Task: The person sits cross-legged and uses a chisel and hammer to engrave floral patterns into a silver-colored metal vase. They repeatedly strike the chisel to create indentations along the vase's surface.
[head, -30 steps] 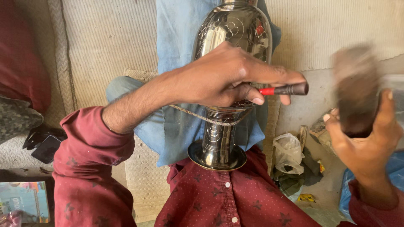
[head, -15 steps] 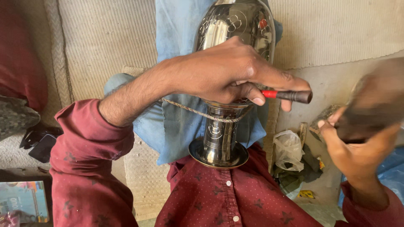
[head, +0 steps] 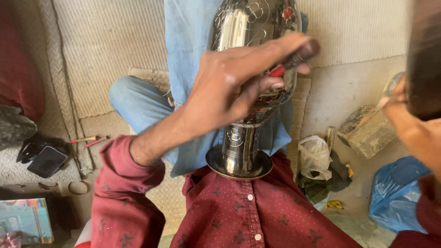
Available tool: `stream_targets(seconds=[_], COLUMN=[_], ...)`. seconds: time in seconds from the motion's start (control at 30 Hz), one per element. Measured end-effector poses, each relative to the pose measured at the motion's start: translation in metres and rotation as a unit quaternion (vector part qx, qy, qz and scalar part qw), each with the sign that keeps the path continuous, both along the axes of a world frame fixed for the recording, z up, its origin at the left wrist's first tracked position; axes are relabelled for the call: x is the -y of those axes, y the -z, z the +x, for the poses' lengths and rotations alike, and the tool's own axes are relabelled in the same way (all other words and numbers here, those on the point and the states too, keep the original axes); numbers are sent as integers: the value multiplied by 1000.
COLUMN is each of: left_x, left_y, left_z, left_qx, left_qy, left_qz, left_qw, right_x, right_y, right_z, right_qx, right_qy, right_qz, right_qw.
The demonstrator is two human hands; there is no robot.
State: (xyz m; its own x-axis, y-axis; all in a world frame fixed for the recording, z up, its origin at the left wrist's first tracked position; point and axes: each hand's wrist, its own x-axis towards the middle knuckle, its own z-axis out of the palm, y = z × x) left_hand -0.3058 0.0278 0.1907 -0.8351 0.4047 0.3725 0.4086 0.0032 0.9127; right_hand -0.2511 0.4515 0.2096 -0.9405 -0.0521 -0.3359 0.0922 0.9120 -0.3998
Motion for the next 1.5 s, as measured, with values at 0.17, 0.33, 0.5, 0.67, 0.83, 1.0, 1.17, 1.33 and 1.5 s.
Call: stream_targets(seconds=[0.17, 0.33, 0.5, 0.67, 0.83, 1.0, 1.17, 1.33, 1.5], left_x=[1, -4, -10, -25, -34, -38, -38, -39, -33], left_y=[6, 7, 13, 22, 30, 35, 38, 43, 36], left_z=[9, 19, 34, 48, 61, 66, 70, 69, 59], left_qx=[-13, -18, -7, 37, 64, 68, 95, 81, 95], left_qy=[-49, -92, -154, -220, -286, -309, -294, -288, -298], left_qz=[-17, -5, 42, 123, 110, 126, 155, 186, 186], left_qw=[999, 996, 987, 967, 950, 940, 938, 936, 931], right_x=[-53, -54, -40, -34, -36, -38, -41, -40, -37], right_y=[48, 59, 53, 60, 64, 61, 57, 59, 63], right_z=[-37, -54, -59, -56, -50, -46, -41, -41, -41], right_qx=[-32, -68, -80, -79, -77, -78, -75, -76, -72], right_qy=[-30, -50, -52, -55, -59, -56, -52, -52, -48], right_qz=[127, 164, 182, 178, 186, 194, 195, 198, 194], right_qw=[991, 983, 979, 979, 978, 976, 977, 976, 977])
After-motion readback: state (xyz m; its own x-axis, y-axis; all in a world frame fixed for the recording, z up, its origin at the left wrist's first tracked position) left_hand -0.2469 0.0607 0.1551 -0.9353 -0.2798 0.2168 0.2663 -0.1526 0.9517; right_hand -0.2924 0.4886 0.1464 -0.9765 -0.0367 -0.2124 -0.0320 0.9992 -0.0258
